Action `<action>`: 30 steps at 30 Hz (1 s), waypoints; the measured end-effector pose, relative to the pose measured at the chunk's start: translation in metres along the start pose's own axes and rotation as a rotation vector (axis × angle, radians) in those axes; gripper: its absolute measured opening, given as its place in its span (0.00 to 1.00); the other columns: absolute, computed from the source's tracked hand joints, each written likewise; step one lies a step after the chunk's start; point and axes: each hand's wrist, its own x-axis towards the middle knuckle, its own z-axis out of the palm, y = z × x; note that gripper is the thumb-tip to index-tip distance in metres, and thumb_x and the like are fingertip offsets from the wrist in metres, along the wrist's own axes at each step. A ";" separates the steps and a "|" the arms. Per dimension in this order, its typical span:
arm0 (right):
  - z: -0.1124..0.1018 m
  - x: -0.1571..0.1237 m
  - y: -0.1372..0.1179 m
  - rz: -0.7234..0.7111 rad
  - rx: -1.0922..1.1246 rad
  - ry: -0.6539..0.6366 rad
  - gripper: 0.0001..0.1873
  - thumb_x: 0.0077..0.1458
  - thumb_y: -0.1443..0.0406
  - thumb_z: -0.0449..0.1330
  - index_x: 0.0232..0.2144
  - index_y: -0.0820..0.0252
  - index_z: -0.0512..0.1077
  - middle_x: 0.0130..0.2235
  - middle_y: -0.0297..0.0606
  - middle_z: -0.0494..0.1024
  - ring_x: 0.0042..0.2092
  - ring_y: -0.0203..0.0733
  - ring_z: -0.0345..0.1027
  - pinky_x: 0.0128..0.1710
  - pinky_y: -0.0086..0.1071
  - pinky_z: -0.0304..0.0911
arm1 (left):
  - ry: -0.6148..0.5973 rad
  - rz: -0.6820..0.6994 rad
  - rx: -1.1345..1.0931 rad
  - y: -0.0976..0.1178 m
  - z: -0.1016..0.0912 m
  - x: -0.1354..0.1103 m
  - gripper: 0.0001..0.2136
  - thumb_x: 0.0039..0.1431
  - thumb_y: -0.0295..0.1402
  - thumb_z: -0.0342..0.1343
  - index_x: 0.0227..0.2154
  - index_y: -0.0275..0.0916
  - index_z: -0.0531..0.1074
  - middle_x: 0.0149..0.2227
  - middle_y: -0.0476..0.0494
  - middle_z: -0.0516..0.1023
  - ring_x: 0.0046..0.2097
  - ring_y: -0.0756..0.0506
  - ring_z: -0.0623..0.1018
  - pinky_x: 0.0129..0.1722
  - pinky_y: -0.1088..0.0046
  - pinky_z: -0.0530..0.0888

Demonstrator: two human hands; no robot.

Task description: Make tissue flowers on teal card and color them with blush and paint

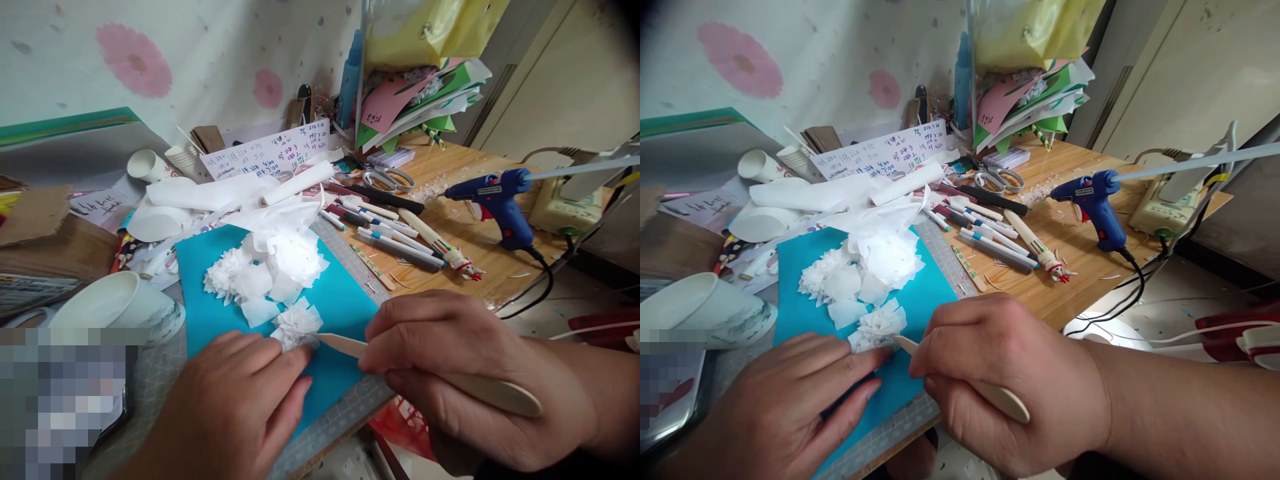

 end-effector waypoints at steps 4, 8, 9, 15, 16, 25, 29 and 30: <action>0.005 0.004 0.008 0.026 0.077 0.018 0.12 0.57 0.76 0.51 0.39 0.67 0.72 0.34 0.46 0.78 0.36 0.41 0.73 0.35 0.30 0.69 | -0.001 -0.041 -0.033 0.000 0.002 -0.002 0.08 0.62 0.29 0.50 0.36 0.42 0.74 0.24 0.50 0.76 0.26 0.43 0.75 0.25 0.65 0.68; 0.005 0.008 0.016 0.047 0.073 0.060 0.11 0.59 0.75 0.52 0.40 0.71 0.74 0.35 0.49 0.79 0.37 0.41 0.73 0.38 0.32 0.69 | -0.007 -0.083 -0.074 -0.001 0.006 -0.005 0.08 0.62 0.30 0.50 0.38 0.44 0.73 0.26 0.50 0.76 0.27 0.42 0.75 0.27 0.64 0.69; 0.004 0.010 0.017 0.064 0.073 0.070 0.11 0.59 0.75 0.52 0.39 0.71 0.74 0.36 0.48 0.79 0.38 0.40 0.73 0.38 0.31 0.69 | -0.004 -0.093 -0.079 -0.001 0.007 -0.005 0.08 0.62 0.30 0.50 0.39 0.44 0.73 0.27 0.50 0.76 0.28 0.42 0.75 0.27 0.64 0.69; -0.003 0.008 0.014 0.127 0.032 0.197 0.11 0.56 0.75 0.53 0.34 0.67 0.76 0.33 0.42 0.80 0.36 0.38 0.74 0.38 0.29 0.69 | 0.077 -0.115 -0.095 -0.002 0.002 -0.002 0.10 0.62 0.32 0.52 0.45 0.43 0.72 0.30 0.46 0.79 0.31 0.42 0.78 0.26 0.67 0.69; -0.004 0.007 0.013 0.129 0.026 0.236 0.11 0.56 0.75 0.53 0.33 0.65 0.76 0.33 0.40 0.80 0.35 0.37 0.74 0.36 0.28 0.69 | 0.076 -0.116 -0.083 -0.002 0.000 -0.001 0.10 0.62 0.33 0.52 0.44 0.42 0.73 0.30 0.46 0.80 0.30 0.42 0.78 0.25 0.67 0.69; 0.001 0.009 0.000 0.027 0.076 0.017 0.12 0.55 0.78 0.51 0.36 0.67 0.73 0.31 0.42 0.78 0.33 0.37 0.72 0.34 0.27 0.67 | 0.021 -0.193 -0.020 -0.006 -0.001 0.003 0.13 0.60 0.34 0.52 0.45 0.40 0.76 0.18 0.52 0.71 0.24 0.43 0.77 0.23 0.68 0.71; 0.004 0.008 0.001 -0.006 0.064 -0.033 0.12 0.54 0.77 0.50 0.36 0.67 0.72 0.31 0.45 0.77 0.33 0.40 0.71 0.33 0.29 0.67 | 0.027 -0.227 -0.025 -0.008 0.002 0.000 0.12 0.60 0.34 0.53 0.45 0.42 0.76 0.22 0.50 0.76 0.26 0.43 0.78 0.25 0.68 0.73; 0.003 0.007 0.001 -0.007 0.071 -0.016 0.12 0.54 0.77 0.50 0.36 0.65 0.72 0.31 0.43 0.77 0.33 0.39 0.71 0.32 0.29 0.67 | 0.029 -0.230 -0.030 -0.009 0.003 0.000 0.12 0.59 0.34 0.53 0.45 0.42 0.76 0.23 0.50 0.76 0.27 0.43 0.79 0.25 0.69 0.73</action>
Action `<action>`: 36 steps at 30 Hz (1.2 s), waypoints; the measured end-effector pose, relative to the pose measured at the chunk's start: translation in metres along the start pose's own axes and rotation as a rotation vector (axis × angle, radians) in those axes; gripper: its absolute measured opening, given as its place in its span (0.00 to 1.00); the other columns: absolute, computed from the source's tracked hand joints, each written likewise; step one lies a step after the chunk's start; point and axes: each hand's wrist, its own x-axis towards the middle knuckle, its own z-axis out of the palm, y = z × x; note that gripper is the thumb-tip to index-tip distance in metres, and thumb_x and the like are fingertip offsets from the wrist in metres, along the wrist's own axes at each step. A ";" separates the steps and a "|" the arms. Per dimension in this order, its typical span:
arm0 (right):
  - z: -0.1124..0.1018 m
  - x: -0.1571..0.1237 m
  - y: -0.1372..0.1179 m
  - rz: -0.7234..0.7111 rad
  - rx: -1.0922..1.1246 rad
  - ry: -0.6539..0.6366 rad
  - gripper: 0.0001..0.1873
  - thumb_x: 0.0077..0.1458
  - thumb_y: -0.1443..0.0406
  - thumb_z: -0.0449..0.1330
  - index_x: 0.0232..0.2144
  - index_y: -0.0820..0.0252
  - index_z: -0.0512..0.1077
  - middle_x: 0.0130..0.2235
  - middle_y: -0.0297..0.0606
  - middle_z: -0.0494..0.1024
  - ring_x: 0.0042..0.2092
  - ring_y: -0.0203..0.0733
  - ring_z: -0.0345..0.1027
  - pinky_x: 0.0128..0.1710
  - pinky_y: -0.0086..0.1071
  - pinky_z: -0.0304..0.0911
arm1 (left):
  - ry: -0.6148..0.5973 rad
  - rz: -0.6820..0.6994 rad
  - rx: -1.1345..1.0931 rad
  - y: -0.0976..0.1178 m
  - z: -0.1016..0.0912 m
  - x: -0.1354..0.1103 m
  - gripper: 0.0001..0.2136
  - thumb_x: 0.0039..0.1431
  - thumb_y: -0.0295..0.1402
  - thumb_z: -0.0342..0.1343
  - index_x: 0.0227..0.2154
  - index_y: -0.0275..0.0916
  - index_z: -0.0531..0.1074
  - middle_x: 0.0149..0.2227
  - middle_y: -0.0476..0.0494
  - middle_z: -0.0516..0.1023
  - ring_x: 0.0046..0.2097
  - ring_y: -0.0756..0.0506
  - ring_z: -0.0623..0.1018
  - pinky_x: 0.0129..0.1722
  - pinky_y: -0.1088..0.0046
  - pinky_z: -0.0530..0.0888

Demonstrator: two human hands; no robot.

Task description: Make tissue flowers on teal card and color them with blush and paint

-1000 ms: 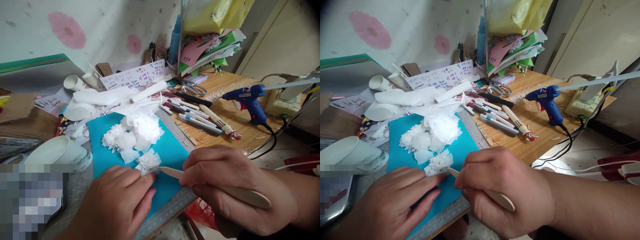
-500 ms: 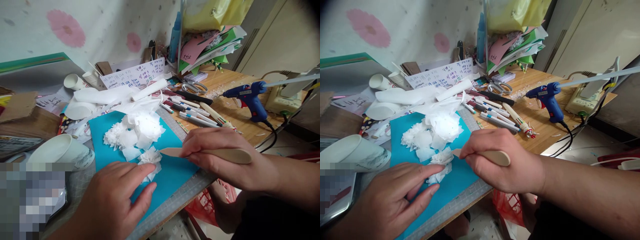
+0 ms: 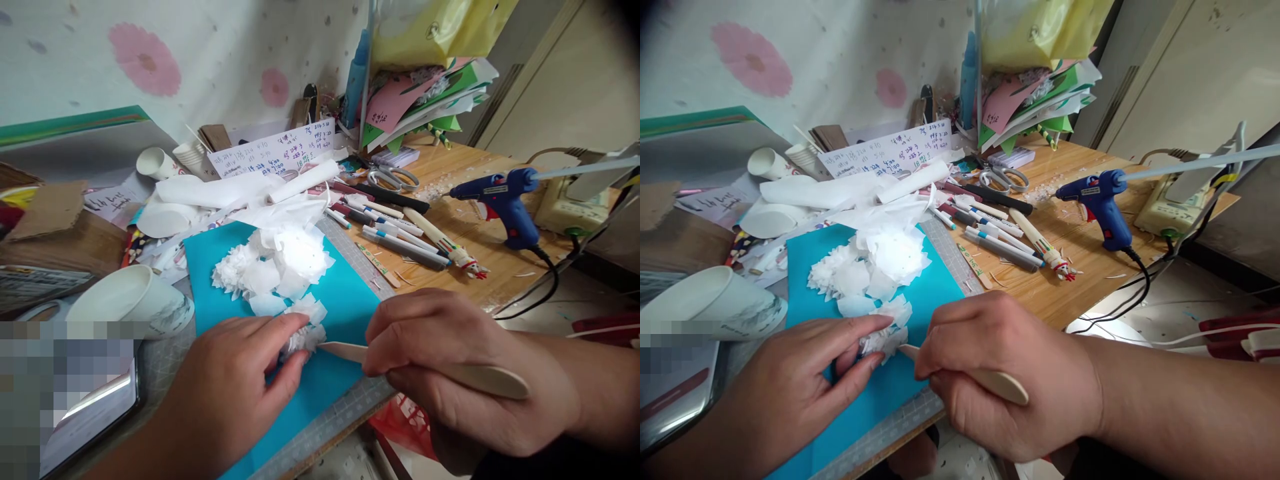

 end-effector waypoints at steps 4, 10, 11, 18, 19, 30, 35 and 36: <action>-0.005 0.001 0.002 0.039 0.012 0.132 0.12 0.56 0.78 0.51 0.35 0.63 0.72 0.31 0.39 0.78 0.34 0.35 0.72 0.34 0.25 0.68 | 0.005 0.007 -0.019 0.000 0.001 0.001 0.12 0.59 0.32 0.53 0.45 0.43 0.75 0.24 0.50 0.78 0.27 0.44 0.79 0.24 0.69 0.72; 0.004 0.006 0.007 0.071 0.028 0.080 0.13 0.56 0.76 0.49 0.35 0.69 0.73 0.31 0.44 0.77 0.33 0.38 0.71 0.33 0.28 0.67 | 0.022 0.007 -0.029 -0.002 0.004 0.002 0.12 0.58 0.30 0.53 0.44 0.43 0.75 0.25 0.49 0.79 0.27 0.42 0.79 0.25 0.65 0.74; 0.005 0.006 0.007 0.078 0.030 0.068 0.13 0.56 0.76 0.50 0.36 0.69 0.73 0.31 0.45 0.77 0.34 0.38 0.71 0.34 0.28 0.66 | 0.026 0.009 -0.029 -0.002 0.005 0.001 0.12 0.58 0.30 0.53 0.44 0.42 0.75 0.25 0.49 0.78 0.27 0.42 0.79 0.25 0.65 0.75; 0.007 0.005 0.003 0.030 0.016 -0.014 0.12 0.55 0.75 0.50 0.37 0.65 0.72 0.32 0.45 0.77 0.33 0.39 0.71 0.32 0.29 0.65 | 0.041 0.016 -0.046 -0.002 0.008 0.000 0.12 0.57 0.27 0.54 0.42 0.43 0.74 0.28 0.48 0.80 0.29 0.42 0.80 0.25 0.67 0.74; 0.006 0.004 0.002 0.018 -0.001 -0.021 0.12 0.55 0.74 0.50 0.38 0.64 0.71 0.32 0.44 0.77 0.33 0.40 0.70 0.31 0.29 0.65 | 0.030 0.008 -0.048 -0.001 0.008 0.000 0.12 0.57 0.27 0.54 0.42 0.44 0.74 0.29 0.48 0.81 0.30 0.42 0.80 0.26 0.67 0.75; 0.005 0.008 0.002 0.019 -0.015 0.022 0.13 0.54 0.77 0.52 0.38 0.62 0.71 0.31 0.41 0.77 0.31 0.37 0.70 0.30 0.27 0.64 | -0.122 -0.122 -0.135 0.000 0.007 -0.001 0.14 0.57 0.29 0.54 0.46 0.45 0.75 0.35 0.47 0.83 0.36 0.38 0.81 0.34 0.58 0.77; -0.005 0.007 0.007 0.025 0.032 0.135 0.07 0.59 0.71 0.52 0.36 0.60 0.70 0.29 0.37 0.73 0.30 0.36 0.68 0.29 0.28 0.63 | -0.145 -0.134 -0.182 -0.001 0.006 -0.001 0.13 0.58 0.30 0.55 0.45 0.45 0.75 0.36 0.48 0.83 0.37 0.39 0.80 0.36 0.60 0.76; -0.009 0.008 0.008 0.040 0.009 0.202 0.07 0.61 0.69 0.52 0.33 0.60 0.70 0.28 0.36 0.72 0.30 0.36 0.67 0.29 0.29 0.62 | -0.148 -0.138 -0.190 -0.001 0.005 -0.001 0.12 0.58 0.30 0.55 0.44 0.46 0.75 0.35 0.48 0.83 0.36 0.40 0.80 0.35 0.61 0.76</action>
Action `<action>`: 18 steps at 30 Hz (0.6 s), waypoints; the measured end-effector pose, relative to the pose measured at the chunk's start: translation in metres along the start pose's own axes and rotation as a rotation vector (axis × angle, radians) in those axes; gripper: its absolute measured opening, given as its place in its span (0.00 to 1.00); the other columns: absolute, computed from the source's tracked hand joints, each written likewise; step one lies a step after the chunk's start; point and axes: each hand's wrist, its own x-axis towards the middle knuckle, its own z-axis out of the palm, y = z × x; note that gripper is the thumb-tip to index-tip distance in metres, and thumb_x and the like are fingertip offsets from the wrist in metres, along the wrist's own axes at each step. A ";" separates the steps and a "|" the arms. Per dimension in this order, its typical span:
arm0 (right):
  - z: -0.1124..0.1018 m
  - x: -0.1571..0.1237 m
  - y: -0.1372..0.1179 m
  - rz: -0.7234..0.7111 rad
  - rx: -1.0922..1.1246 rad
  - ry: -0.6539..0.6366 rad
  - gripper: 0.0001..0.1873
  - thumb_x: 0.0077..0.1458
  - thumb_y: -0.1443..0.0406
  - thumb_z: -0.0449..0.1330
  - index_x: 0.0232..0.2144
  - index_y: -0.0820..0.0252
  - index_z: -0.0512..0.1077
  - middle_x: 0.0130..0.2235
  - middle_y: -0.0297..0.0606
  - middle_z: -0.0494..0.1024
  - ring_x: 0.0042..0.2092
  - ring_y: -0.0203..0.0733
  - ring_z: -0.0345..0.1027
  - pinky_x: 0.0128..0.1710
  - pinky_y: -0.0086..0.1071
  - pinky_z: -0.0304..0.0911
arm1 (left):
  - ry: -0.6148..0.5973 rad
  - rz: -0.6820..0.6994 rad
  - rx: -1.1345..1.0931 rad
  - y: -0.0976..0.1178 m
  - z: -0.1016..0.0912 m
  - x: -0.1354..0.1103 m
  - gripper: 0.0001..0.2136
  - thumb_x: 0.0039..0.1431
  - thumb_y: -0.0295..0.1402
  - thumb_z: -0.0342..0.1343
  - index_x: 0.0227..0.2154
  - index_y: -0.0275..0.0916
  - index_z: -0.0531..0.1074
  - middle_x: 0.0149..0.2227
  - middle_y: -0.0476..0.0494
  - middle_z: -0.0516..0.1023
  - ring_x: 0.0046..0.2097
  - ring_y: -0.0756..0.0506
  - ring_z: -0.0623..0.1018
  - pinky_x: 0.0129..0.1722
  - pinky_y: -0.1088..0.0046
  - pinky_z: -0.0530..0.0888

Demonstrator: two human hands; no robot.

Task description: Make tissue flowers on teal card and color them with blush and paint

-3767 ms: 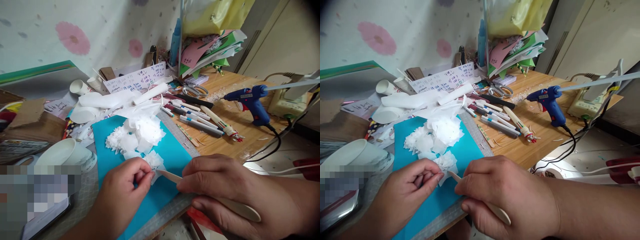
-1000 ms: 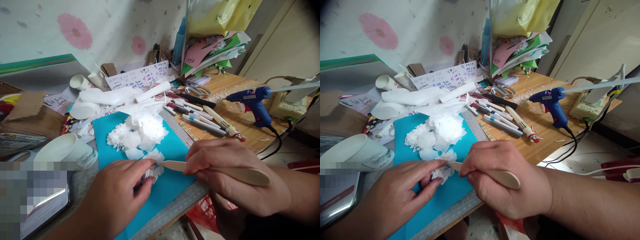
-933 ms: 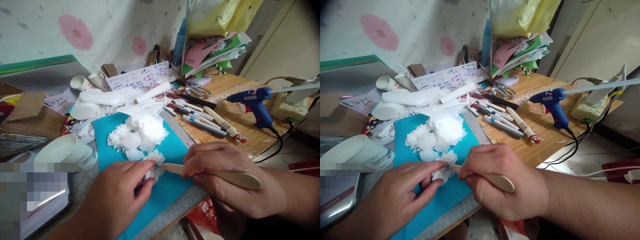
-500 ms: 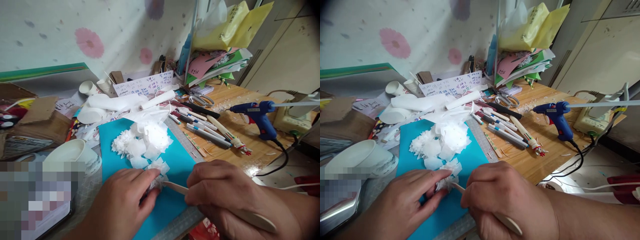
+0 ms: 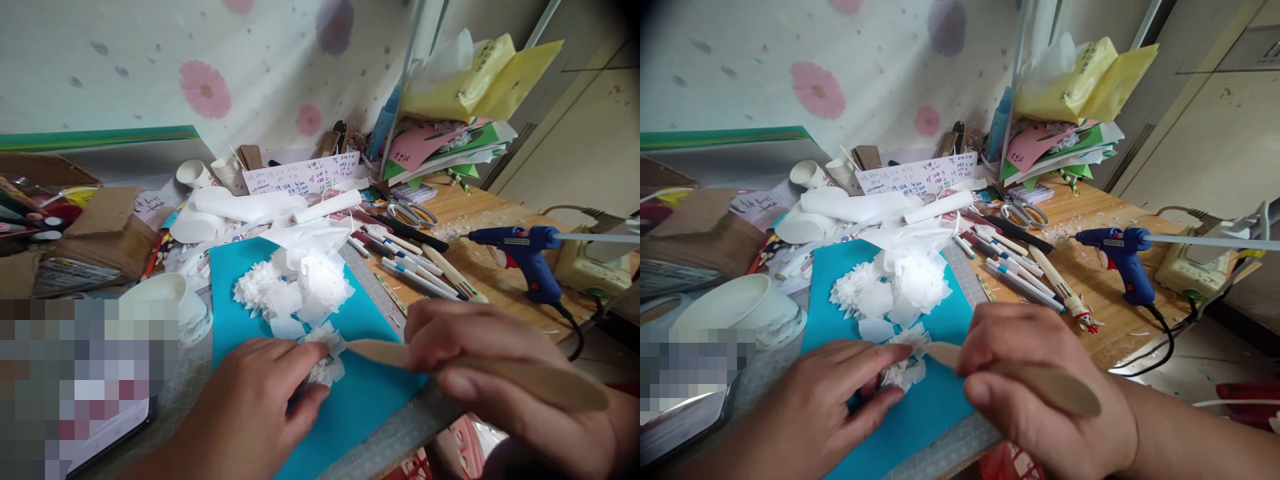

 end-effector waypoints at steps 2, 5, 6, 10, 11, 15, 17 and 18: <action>-0.005 0.007 0.004 0.021 -0.121 0.087 0.15 0.64 0.64 0.51 0.25 0.59 0.67 0.28 0.36 0.69 0.31 0.38 0.65 0.30 0.31 0.60 | 0.009 -0.005 -0.010 0.000 -0.001 0.000 0.12 0.57 0.31 0.55 0.43 0.46 0.75 0.33 0.49 0.82 0.34 0.41 0.80 0.33 0.64 0.75; -0.004 0.024 0.012 0.047 -0.312 0.082 0.19 0.66 0.64 0.49 0.22 0.60 0.64 0.30 0.39 0.67 0.34 0.39 0.64 0.34 0.33 0.60 | 0.043 -0.009 -0.028 0.000 -0.002 0.000 0.12 0.56 0.31 0.56 0.44 0.46 0.75 0.28 0.51 0.79 0.30 0.43 0.79 0.29 0.68 0.74; -0.001 0.030 0.014 0.069 -0.348 0.049 0.18 0.66 0.65 0.49 0.24 0.61 0.67 0.31 0.39 0.68 0.34 0.39 0.64 0.35 0.34 0.61 | 0.051 -0.012 -0.035 0.000 -0.002 0.000 0.12 0.56 0.32 0.56 0.44 0.46 0.75 0.27 0.51 0.79 0.29 0.44 0.78 0.28 0.69 0.73; 0.022 0.052 0.022 0.232 -0.539 -0.140 0.08 0.60 0.68 0.54 0.33 0.62 0.73 0.32 0.39 0.72 0.33 0.39 0.65 0.33 0.32 0.56 | 0.039 -0.045 -0.057 0.001 -0.003 0.002 0.12 0.55 0.31 0.56 0.42 0.46 0.76 0.24 0.52 0.77 0.27 0.45 0.77 0.27 0.71 0.72; 0.028 0.057 0.023 0.269 -0.595 -0.188 0.07 0.58 0.68 0.55 0.32 0.62 0.74 0.32 0.39 0.72 0.33 0.39 0.64 0.32 0.32 0.54 | 0.032 -0.053 -0.065 0.001 -0.003 0.002 0.12 0.55 0.31 0.56 0.42 0.45 0.77 0.24 0.52 0.77 0.27 0.45 0.77 0.27 0.71 0.72; 0.039 0.067 0.023 0.365 -0.674 -0.267 0.10 0.54 0.67 0.58 0.22 0.61 0.68 0.27 0.34 0.68 0.27 0.35 0.57 0.27 0.31 0.46 | 0.022 -0.076 -0.116 0.001 -0.004 0.004 0.13 0.55 0.31 0.55 0.43 0.45 0.77 0.23 0.53 0.76 0.26 0.46 0.76 0.27 0.73 0.71; 0.034 0.068 0.018 0.360 -0.608 -0.211 0.11 0.51 0.69 0.59 0.19 0.61 0.63 0.25 0.31 0.65 0.27 0.34 0.55 0.28 0.31 0.47 | 0.012 -0.097 -0.149 0.001 -0.004 0.004 0.12 0.55 0.32 0.55 0.42 0.46 0.77 0.23 0.53 0.76 0.26 0.47 0.76 0.27 0.73 0.70; 0.030 0.067 0.014 0.351 -0.543 -0.181 0.12 0.51 0.69 0.59 0.19 0.61 0.62 0.25 0.31 0.64 0.27 0.33 0.55 0.28 0.30 0.49 | 0.007 -0.108 -0.167 0.001 -0.004 0.004 0.12 0.55 0.32 0.56 0.42 0.46 0.77 0.23 0.53 0.76 0.26 0.47 0.76 0.26 0.74 0.69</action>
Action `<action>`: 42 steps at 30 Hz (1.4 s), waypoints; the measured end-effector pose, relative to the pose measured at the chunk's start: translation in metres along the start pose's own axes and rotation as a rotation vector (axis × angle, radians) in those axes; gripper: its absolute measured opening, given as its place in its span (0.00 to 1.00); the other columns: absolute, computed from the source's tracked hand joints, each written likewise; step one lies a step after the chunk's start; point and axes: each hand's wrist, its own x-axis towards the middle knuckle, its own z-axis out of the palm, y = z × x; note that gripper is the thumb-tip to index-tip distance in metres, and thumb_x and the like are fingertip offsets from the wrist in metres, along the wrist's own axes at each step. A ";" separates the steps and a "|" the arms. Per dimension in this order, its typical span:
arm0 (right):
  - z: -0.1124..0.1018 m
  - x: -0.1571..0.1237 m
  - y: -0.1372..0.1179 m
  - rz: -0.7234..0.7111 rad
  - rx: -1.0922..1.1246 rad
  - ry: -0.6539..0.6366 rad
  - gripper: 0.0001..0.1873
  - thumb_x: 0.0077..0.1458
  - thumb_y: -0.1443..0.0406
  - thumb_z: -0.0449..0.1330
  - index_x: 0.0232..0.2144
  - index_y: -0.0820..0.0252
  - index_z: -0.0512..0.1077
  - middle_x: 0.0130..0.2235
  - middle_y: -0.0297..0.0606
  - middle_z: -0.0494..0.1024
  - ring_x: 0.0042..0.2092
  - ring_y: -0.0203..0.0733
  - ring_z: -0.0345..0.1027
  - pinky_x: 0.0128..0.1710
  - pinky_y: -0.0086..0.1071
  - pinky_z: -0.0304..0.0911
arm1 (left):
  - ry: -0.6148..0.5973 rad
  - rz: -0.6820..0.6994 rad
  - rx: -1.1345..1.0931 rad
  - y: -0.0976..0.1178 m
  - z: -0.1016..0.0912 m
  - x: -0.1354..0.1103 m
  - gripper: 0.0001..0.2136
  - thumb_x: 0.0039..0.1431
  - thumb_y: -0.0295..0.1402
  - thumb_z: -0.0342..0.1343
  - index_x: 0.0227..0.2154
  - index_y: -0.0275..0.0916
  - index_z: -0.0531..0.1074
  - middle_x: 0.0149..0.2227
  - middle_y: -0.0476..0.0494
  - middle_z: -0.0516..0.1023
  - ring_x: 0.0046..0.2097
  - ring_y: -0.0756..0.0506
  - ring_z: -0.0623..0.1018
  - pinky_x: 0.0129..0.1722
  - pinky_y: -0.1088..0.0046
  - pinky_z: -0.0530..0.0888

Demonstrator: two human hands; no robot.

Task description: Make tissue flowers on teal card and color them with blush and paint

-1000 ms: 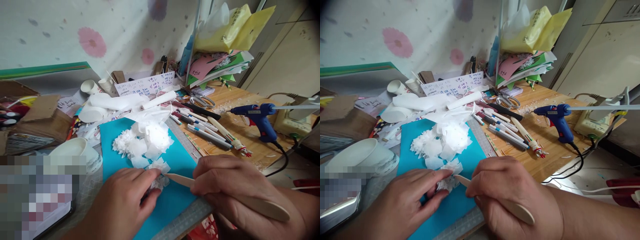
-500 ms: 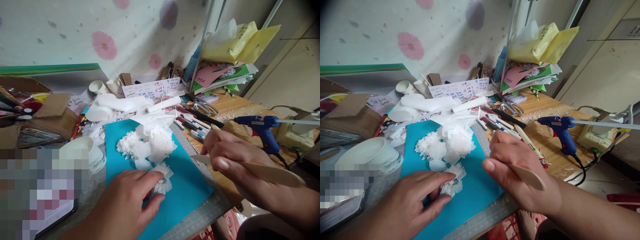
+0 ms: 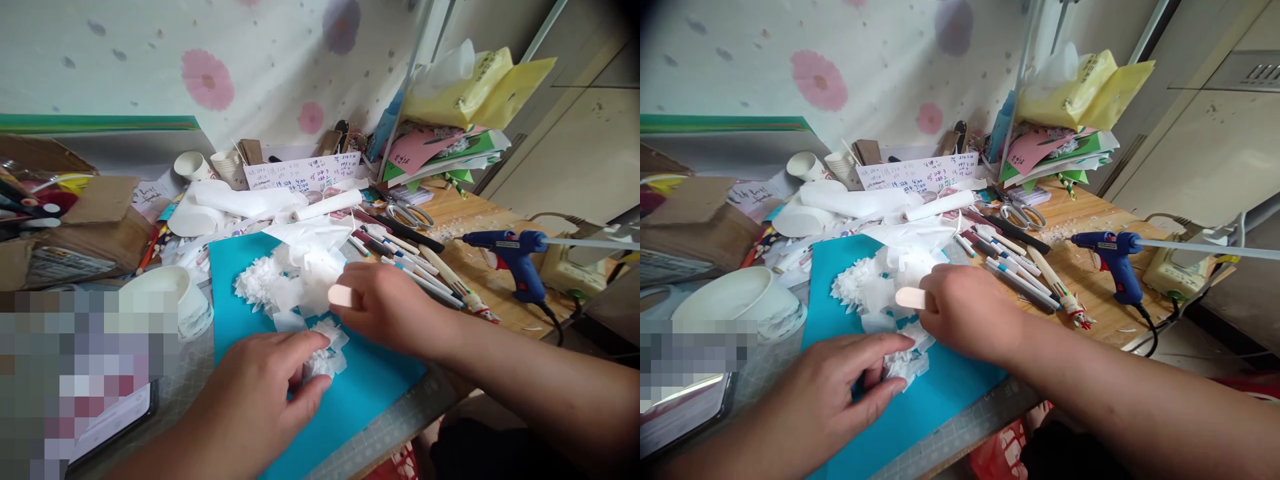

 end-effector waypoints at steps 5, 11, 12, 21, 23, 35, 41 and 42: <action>-0.025 -0.015 -0.001 0.013 0.407 -0.285 0.09 0.55 0.64 0.59 0.24 0.61 0.67 0.25 0.29 0.66 0.27 0.32 0.57 0.26 0.27 0.54 | -0.022 -0.065 -0.040 0.002 -0.003 0.002 0.12 0.52 0.33 0.59 0.41 0.45 0.78 0.22 0.54 0.74 0.25 0.47 0.74 0.25 0.73 0.67; -0.015 -0.013 -0.003 0.126 0.192 -0.437 0.14 0.53 0.65 0.60 0.20 0.59 0.60 0.20 0.26 0.56 0.23 0.31 0.50 0.20 0.27 0.46 | -0.051 -0.098 -0.104 -0.001 -0.004 0.000 0.20 0.46 0.42 0.66 0.44 0.46 0.77 0.21 0.57 0.71 0.24 0.48 0.73 0.23 0.74 0.64; -0.012 -0.012 -0.004 0.126 0.146 -0.420 0.15 0.52 0.64 0.60 0.19 0.59 0.60 0.20 0.26 0.57 0.23 0.31 0.50 0.21 0.27 0.46 | -0.049 -0.094 -0.102 -0.002 -0.004 -0.001 0.19 0.47 0.43 0.65 0.43 0.46 0.77 0.21 0.57 0.71 0.24 0.48 0.73 0.23 0.74 0.64; -0.014 -0.016 0.005 -0.048 0.196 -0.045 0.17 0.64 0.59 0.53 0.25 0.61 0.68 0.27 0.35 0.70 0.29 0.36 0.61 0.30 0.31 0.56 | 0.032 0.032 0.057 -0.005 0.003 0.000 0.07 0.61 0.33 0.52 0.27 0.43 0.70 0.22 0.54 0.73 0.25 0.49 0.73 0.24 0.74 0.64; -0.023 -0.023 0.007 -0.086 0.388 0.227 0.22 0.68 0.57 0.48 0.26 0.60 0.69 0.28 0.36 0.71 0.30 0.36 0.64 0.30 0.30 0.59 | 0.037 0.022 0.057 -0.005 0.004 0.000 0.06 0.61 0.34 0.52 0.29 0.43 0.71 0.23 0.54 0.73 0.25 0.49 0.73 0.24 0.74 0.65; -0.013 -0.049 -0.006 -0.255 0.431 0.074 0.14 0.67 0.64 0.52 0.32 0.64 0.71 0.26 0.34 0.74 0.27 0.31 0.67 0.26 0.23 0.62 | 0.015 -0.043 0.012 0.002 0.005 0.001 0.09 0.61 0.37 0.52 0.39 0.45 0.76 0.28 0.50 0.80 0.30 0.45 0.78 0.28 0.71 0.69; -0.003 -0.044 0.001 -0.351 0.333 0.087 0.17 0.69 0.62 0.49 0.32 0.65 0.72 0.28 0.36 0.76 0.28 0.31 0.68 0.28 0.22 0.61 | -0.043 -0.126 -0.043 0.003 0.002 0.000 0.11 0.56 0.37 0.56 0.41 0.47 0.77 0.26 0.52 0.77 0.28 0.46 0.76 0.28 0.72 0.68; -0.002 -0.043 0.001 -0.346 0.321 0.090 0.17 0.69 0.61 0.49 0.32 0.64 0.71 0.27 0.36 0.76 0.28 0.31 0.68 0.28 0.22 0.61 | -0.048 -0.124 -0.042 0.003 0.001 0.000 0.11 0.55 0.36 0.56 0.42 0.47 0.77 0.25 0.52 0.77 0.27 0.46 0.76 0.27 0.72 0.68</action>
